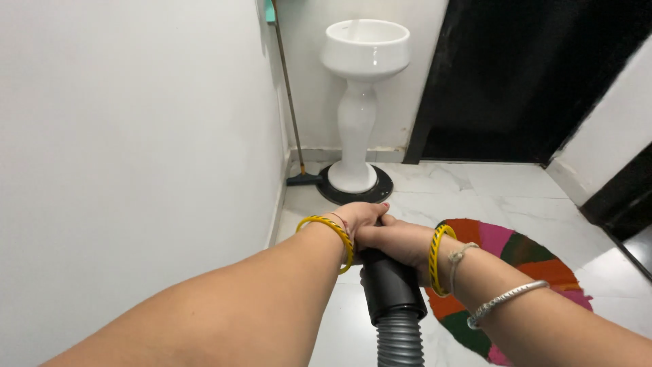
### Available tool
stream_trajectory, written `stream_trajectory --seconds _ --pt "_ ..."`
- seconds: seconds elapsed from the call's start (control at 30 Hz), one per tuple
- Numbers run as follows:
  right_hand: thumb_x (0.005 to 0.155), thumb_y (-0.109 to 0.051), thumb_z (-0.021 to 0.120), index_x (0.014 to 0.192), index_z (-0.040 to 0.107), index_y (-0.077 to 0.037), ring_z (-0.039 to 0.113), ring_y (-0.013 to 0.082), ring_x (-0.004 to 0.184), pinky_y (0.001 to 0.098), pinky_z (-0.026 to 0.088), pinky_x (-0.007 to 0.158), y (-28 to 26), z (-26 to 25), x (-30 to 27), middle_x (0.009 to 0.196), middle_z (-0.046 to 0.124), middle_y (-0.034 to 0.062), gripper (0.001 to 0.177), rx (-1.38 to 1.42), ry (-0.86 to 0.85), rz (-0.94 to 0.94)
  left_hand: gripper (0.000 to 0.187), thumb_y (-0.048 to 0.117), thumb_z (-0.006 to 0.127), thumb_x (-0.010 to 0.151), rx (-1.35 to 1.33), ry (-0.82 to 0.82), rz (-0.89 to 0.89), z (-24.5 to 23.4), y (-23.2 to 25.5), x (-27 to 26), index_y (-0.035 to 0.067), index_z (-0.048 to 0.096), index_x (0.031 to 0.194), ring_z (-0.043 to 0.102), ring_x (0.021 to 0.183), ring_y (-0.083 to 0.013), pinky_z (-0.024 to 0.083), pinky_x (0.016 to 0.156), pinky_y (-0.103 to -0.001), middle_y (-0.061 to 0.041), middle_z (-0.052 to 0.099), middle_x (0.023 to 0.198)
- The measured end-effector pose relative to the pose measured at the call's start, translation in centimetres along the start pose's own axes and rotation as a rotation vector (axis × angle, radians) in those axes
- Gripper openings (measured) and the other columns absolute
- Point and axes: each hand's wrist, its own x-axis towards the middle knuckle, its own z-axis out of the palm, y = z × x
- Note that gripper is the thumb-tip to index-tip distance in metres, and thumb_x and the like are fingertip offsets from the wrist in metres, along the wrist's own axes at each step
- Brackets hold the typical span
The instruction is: The person holds a vacuum cleaner hose and vacuums various floor surfaces across rooms, moving the nozzle over a carpet, tile floors, and wooden flooring.
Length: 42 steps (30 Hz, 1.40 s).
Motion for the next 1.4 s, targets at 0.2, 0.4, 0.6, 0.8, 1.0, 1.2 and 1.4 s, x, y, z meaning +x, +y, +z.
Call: stream_trajectory --seconds 0.2,0.4,0.6,0.8,1.0,1.2,1.4 --pt "0.082 -0.028 0.071 0.138 0.047 -0.014 0.071 0.0235 0.065 0.0384 0.063 0.059 2.7 1.3 -7.6 0.096 0.072 0.0175 0.062 0.000 0.116 0.051 0.049 0.049 0.038 0.105 -0.060 -0.031 0.010 7.1 -2.4 -6.5 0.013 0.058 0.131 0.060 0.121 -0.0175 0.044 0.104 -0.035 -0.010 0.066 0.137" --pt "0.081 -0.027 0.070 0.132 0.054 -0.005 0.071 0.0262 0.061 0.0387 0.062 0.054 4.6 -0.3 -13.4 0.092 0.072 0.0216 0.058 0.053 0.247 0.059 0.030 0.031 0.048 0.104 -0.204 -0.043 0.094 13.7 -3.0 -10.3 0.012 0.068 0.114 0.069 0.087 -0.0156 0.058 0.079 -0.036 -0.008 0.074 0.103" --pt "0.079 -0.028 0.072 0.131 0.057 -0.004 0.070 0.0258 0.060 0.0377 0.061 0.053 5.8 -2.5 -14.4 0.093 0.073 0.0203 0.059 0.044 0.340 0.084 0.023 0.035 0.056 0.104 -0.104 -0.131 0.118 15.9 -2.3 -6.8 0.016 0.068 0.102 0.064 0.075 -0.0128 0.054 0.069 -0.034 -0.003 0.071 0.090" --pt "0.079 -0.027 0.070 0.135 0.052 -0.009 0.071 0.0252 0.066 0.0390 0.062 0.058 6.1 -6.3 -10.3 0.099 0.072 0.0182 0.061 0.029 0.350 0.050 0.031 0.049 0.051 0.101 -0.123 -0.117 0.051 16.3 -0.5 -1.1 0.022 0.063 0.092 0.063 0.074 -0.0128 0.053 0.069 -0.034 0.003 0.069 0.085" --pt "0.080 -0.029 0.064 0.135 0.049 -0.008 0.072 0.0312 0.068 0.0425 0.063 0.060 6.0 -12.6 -2.8 0.099 0.071 0.0219 0.061 -0.021 0.339 0.039 0.045 0.053 0.053 0.102 -0.371 -0.055 0.004 15.4 3.0 3.5 0.010 0.061 0.111 0.072 0.087 -0.0223 0.060 0.082 -0.038 -0.010 0.072 0.102" --pt "0.081 -0.028 0.062 0.142 0.047 -0.009 0.075 0.0310 0.078 0.0437 0.064 0.069 5.0 -18.5 5.9 0.106 0.074 0.0214 0.065 -0.014 0.376 -0.007 0.056 0.060 0.051 0.095 -0.553 0.061 -0.035 14.9 5.2 5.5 0.008 0.061 0.114 0.068 0.094 -0.0273 0.055 0.088 -0.047 -0.011 0.069 0.107" --pt "0.082 -0.031 0.067 0.146 0.045 -0.009 0.074 0.0323 0.083 0.0444 0.063 0.074 2.4 -21.4 11.3 0.110 0.071 0.0216 0.072 -0.164 0.366 -0.006 0.081 0.078 0.058 0.089 -0.788 0.092 -0.155 14.1 5.7 6.2 0.006 0.053 0.128 0.067 0.100 -0.0270 0.053 0.091 -0.049 -0.008 0.062 0.114"
